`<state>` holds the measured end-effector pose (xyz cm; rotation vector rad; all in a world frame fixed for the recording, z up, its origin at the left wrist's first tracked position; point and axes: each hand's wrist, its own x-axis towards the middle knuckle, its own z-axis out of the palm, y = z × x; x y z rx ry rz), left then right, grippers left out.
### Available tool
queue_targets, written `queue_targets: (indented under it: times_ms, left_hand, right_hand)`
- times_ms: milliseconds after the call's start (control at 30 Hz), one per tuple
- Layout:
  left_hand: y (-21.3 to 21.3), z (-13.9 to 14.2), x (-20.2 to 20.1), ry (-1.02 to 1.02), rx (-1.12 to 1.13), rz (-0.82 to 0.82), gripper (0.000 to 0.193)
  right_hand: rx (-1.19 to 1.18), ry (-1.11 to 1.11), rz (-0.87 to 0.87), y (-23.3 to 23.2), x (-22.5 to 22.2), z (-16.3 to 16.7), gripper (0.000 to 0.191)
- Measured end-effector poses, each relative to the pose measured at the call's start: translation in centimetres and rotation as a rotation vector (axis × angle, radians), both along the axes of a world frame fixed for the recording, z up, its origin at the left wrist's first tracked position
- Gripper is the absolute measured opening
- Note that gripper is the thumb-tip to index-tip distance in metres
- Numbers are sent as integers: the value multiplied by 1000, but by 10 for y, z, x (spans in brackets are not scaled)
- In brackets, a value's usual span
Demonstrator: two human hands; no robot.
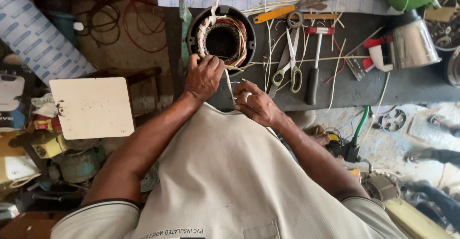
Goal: The person works on an electrical motor stator, using a hammer to tap components and scissors to trim white insulating strips. They repeatedly adjust and tuck the strips into the stator slots while handling copper windings.
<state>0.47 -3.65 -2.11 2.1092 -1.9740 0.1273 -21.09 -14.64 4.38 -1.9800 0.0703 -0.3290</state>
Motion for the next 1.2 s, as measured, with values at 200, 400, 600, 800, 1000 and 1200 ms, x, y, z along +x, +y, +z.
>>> queue_targets:
  times_ms: [200, 400, 600, 800, 1000, 1200]
  left_hand:
    - [2, -6, -1, -119, -157, 3, 25]
    - [5, -7, -1, -53, -220, -41, 26]
    - [3, 5, -2, 110, -48, 21, 20]
    - [6, 18, -3, 529, -204, 142, 69]
    - [-3, 14, 15, 557, 11, 80, 38]
    - [-6, 9, 15, 539, -76, 44, 14]
  right_hand:
    - [656, 198, -406, 8, 20, -23, 12]
    - [208, 422, -549, 15, 23, -45, 19]
    - [338, 576, -450, 3, 14, -32, 20]
    - [351, 640, -417, -2, 4, -35, 21]
    - [356, 697, -356, -9, 6, -38, 21]
    - [387, 726, -321, -17, 15, -30, 19]
